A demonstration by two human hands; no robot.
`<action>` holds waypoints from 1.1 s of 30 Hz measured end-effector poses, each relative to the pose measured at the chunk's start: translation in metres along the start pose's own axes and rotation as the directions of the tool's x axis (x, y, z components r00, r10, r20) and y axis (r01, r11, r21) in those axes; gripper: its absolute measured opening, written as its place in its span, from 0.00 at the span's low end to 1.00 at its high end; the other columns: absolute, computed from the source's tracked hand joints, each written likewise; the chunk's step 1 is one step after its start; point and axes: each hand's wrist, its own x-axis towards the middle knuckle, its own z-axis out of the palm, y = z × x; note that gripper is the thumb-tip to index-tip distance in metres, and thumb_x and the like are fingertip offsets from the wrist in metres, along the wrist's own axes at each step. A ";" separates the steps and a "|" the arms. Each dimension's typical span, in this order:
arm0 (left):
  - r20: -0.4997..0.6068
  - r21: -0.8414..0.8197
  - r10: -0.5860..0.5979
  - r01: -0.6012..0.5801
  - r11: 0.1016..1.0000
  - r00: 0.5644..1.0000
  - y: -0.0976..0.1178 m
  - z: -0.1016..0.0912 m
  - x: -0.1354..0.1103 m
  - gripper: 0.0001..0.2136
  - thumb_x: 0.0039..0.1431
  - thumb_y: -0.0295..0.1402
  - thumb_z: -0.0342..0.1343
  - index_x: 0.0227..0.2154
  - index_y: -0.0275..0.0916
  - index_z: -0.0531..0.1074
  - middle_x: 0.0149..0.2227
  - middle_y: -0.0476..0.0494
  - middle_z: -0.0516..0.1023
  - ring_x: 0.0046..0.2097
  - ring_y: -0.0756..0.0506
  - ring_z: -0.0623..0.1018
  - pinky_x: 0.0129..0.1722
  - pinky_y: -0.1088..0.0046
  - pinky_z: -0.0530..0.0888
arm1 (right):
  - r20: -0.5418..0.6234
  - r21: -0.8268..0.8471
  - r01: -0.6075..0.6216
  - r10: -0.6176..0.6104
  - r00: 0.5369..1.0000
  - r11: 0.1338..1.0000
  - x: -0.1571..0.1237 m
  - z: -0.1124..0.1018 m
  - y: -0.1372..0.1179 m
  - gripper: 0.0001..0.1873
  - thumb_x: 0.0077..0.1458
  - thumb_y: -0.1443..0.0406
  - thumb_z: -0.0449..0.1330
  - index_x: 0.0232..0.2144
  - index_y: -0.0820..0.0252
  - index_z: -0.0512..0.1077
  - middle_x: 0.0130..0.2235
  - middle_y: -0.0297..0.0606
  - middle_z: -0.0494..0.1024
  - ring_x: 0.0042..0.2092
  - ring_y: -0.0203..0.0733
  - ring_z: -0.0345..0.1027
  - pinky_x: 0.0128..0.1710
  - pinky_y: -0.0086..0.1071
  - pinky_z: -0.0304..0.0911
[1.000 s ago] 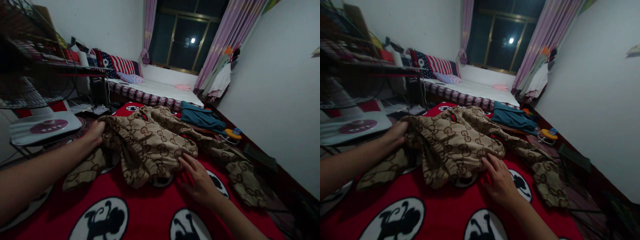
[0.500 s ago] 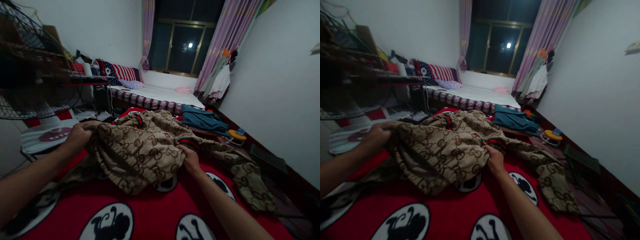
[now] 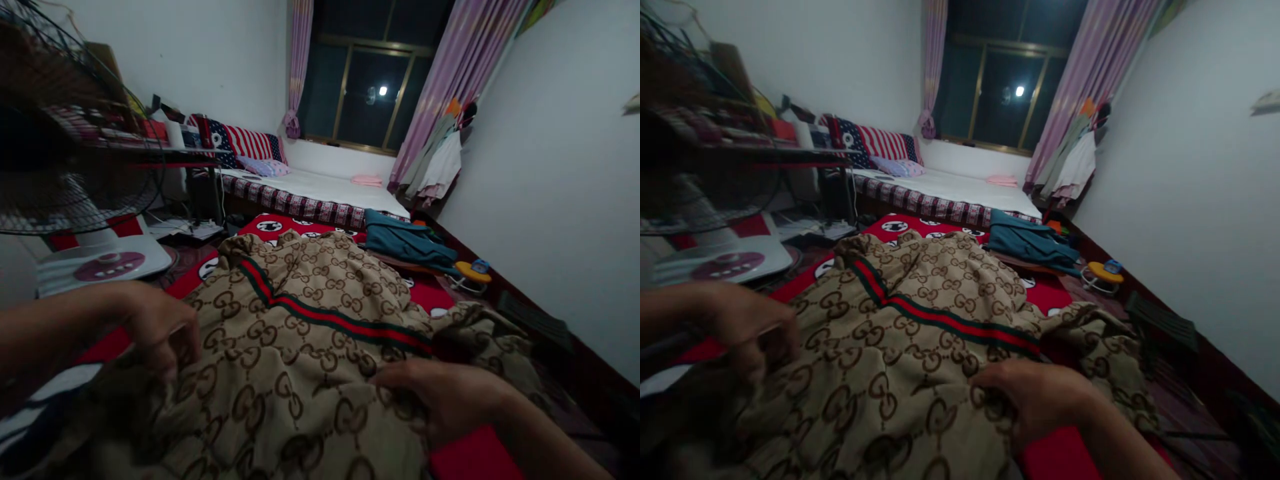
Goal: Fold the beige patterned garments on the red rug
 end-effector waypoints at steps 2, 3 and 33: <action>0.233 -0.076 0.099 -0.083 0.994 0.967 0.019 -0.012 0.015 0.23 0.41 0.41 0.61 0.44 0.46 0.77 0.40 0.46 0.83 0.39 0.41 0.81 0.38 0.69 0.77 | 0.017 0.237 0.007 -0.011 1.000 0.972 -0.001 -0.016 0.012 0.35 0.44 0.58 0.65 0.56 0.54 0.68 0.48 0.42 0.78 0.47 0.47 0.73 0.47 0.36 0.67; 0.213 -0.080 0.155 -0.141 0.987 0.965 0.026 -0.018 0.027 0.24 0.47 0.43 0.59 0.49 0.46 0.74 0.46 0.46 0.80 0.46 0.42 0.79 0.45 0.69 0.74 | -0.098 0.349 0.026 0.008 0.995 0.937 0.001 -0.027 0.023 0.35 0.47 0.56 0.63 0.58 0.54 0.66 0.50 0.43 0.77 0.50 0.47 0.72 0.49 0.38 0.66; -0.863 0.376 0.138 0.434 0.818 0.487 -0.019 -0.015 0.195 0.22 0.54 0.30 0.53 0.54 0.38 0.68 0.58 0.29 0.66 0.58 0.30 0.64 0.53 0.51 0.63 | -0.903 -0.184 -0.845 0.252 0.347 0.502 0.091 -0.088 0.141 0.18 0.54 0.67 0.54 0.47 0.58 0.74 0.48 0.49 0.72 0.50 0.54 0.67 0.42 0.39 0.63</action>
